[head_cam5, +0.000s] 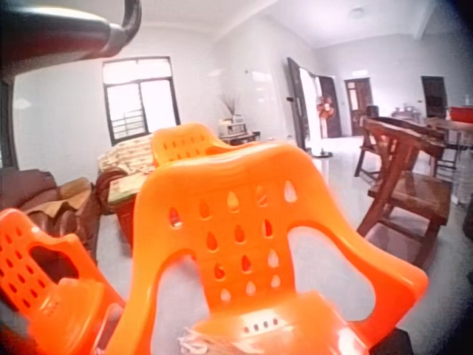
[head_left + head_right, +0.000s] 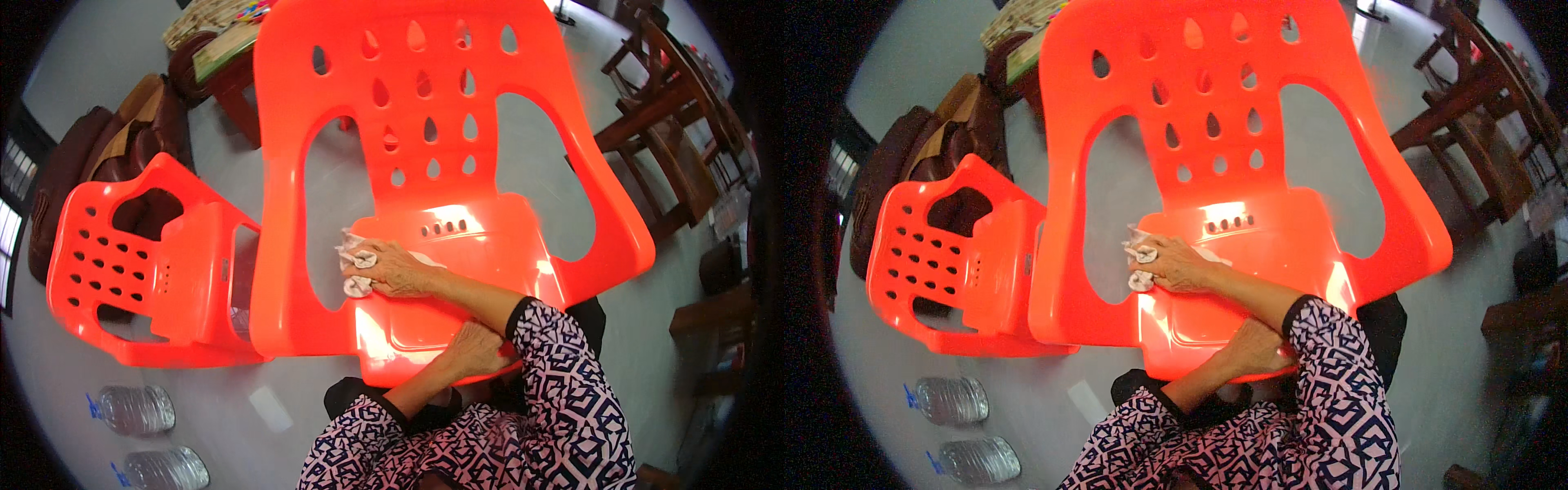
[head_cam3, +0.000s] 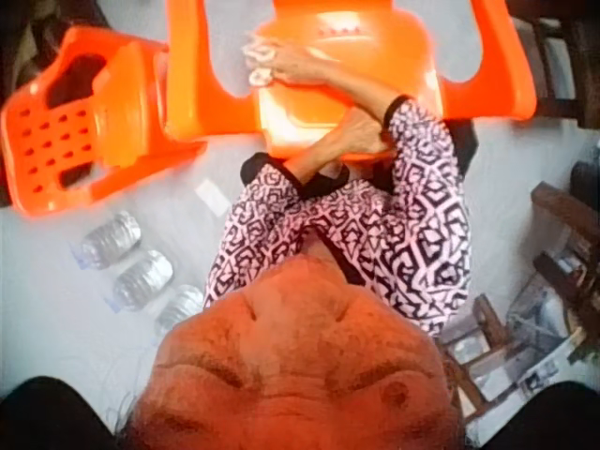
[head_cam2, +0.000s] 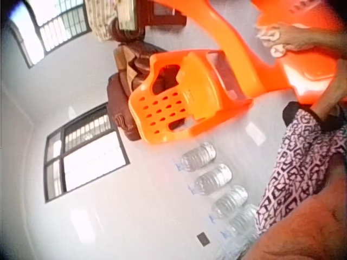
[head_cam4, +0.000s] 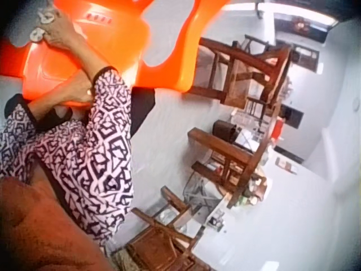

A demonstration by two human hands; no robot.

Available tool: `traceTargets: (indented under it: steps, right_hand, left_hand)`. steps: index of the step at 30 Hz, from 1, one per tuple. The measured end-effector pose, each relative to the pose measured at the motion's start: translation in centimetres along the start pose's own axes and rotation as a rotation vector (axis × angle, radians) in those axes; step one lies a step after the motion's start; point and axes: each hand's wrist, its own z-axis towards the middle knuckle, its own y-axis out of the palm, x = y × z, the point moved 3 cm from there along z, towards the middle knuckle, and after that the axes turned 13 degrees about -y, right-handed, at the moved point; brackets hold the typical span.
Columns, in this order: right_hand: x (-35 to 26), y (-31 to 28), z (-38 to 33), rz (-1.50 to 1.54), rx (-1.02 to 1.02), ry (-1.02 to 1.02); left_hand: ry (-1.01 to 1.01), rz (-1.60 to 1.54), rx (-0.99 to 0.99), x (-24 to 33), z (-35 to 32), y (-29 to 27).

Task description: The person wipes an orange plastic chair with a white cloth, cleaning the seat, backrest, and armrests. They lift and rotate the chair to access different surfaces and then place it back on the floor. The person also briefly wipes a wooden table at the end of the clip.

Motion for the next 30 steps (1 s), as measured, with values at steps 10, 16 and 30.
traceTargets:
  steps: [10, 16, 30]
  right_hand:
    - [7.0, -6.4, -11.6, -0.540, 0.043, 0.375]
    - [5.5, -11.2, -14.9, -0.928, 0.003, 0.605]
    - [-4.7, -2.3, -11.5, 0.130, -0.153, 0.202]
  left_hand:
    - [0.128, 0.084, 0.129, 1.0, 0.2, -1.0]
    - [0.130, 0.061, 0.110, 0.6, 0.3, -2.0]
    - [0.108, -0.067, 0.636, 4.0, -6.0, -9.1]
